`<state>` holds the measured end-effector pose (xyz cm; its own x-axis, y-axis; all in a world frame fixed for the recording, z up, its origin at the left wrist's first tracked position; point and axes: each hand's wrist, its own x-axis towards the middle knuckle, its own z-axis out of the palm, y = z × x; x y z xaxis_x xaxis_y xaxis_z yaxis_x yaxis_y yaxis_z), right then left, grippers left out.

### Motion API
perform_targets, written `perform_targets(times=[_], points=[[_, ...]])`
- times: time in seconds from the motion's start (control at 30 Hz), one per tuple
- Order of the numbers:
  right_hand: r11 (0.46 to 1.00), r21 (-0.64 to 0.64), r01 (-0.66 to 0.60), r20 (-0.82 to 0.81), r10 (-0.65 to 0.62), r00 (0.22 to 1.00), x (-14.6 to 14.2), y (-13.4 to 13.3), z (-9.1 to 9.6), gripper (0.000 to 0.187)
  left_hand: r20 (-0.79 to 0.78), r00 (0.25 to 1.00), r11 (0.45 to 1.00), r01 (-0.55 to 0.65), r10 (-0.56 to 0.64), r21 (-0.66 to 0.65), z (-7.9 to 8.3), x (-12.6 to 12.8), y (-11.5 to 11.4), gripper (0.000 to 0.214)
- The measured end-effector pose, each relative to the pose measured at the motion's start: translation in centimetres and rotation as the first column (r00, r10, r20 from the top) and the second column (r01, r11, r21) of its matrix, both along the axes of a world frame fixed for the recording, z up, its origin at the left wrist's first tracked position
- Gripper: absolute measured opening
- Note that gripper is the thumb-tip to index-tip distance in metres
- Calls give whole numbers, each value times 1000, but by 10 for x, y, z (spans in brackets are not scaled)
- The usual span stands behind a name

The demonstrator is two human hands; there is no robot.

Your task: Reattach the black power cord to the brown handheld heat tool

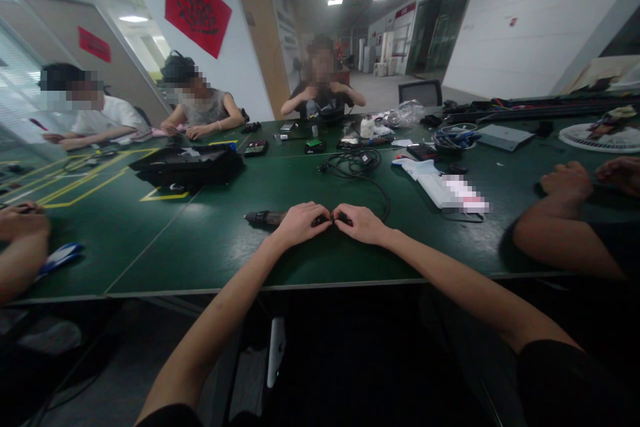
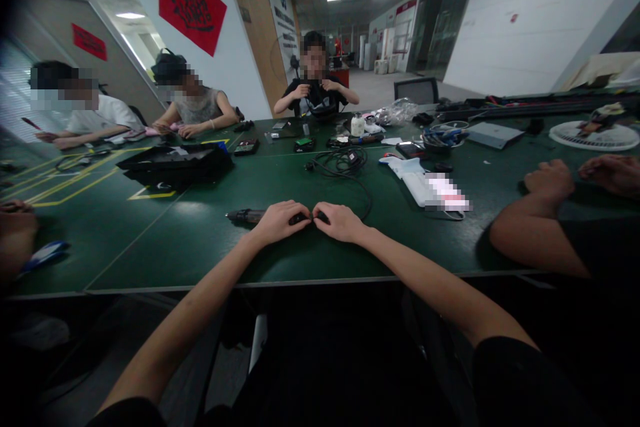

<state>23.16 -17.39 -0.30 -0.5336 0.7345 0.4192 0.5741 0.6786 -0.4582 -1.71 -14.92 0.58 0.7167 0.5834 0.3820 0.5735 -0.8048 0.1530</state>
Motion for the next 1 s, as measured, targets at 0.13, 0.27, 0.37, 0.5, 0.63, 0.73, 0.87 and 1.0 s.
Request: perform_targets(times=[0.13,0.27,0.37,0.5,0.63,0.73,0.87,1.0], points=[[1000,-3,0,-1,0,1000,0,0,0,10,-1,1000,1000,9,-9,-2,0,0,0,21],[1000,-7,2,2,-2,1000,0,-1,1,11,7,1000,1000,-1,1,-6,-2,0,1,21],[1000,-9,-1,4,1,1000,0,-1,2,11,9,1000,1000,-10,10,-7,-2,0,1,24],[1000,-10,1,0,-1,1000,0,-2,3,11,6,1000,1000,-5,5,-6,0,0,0,23],[1000,-10,7,0,-7,1000,0,-2,3,10,1,1000,1000,6,-6,-9,1,-1,-1,21],[1000,-12,8,2,-8,1000,0,-2,3,11,6,1000,1000,-4,4,-9,1,0,-1,22],[1000,-13,7,7,-6,1000,0,-2,3,11,2,1000,1000,2,-1,-10,0,0,0,23],[1000,-10,4,10,-4,1000,0,-1,2,11,-1,1000,1000,-3,3,-9,0,-1,1,23]])
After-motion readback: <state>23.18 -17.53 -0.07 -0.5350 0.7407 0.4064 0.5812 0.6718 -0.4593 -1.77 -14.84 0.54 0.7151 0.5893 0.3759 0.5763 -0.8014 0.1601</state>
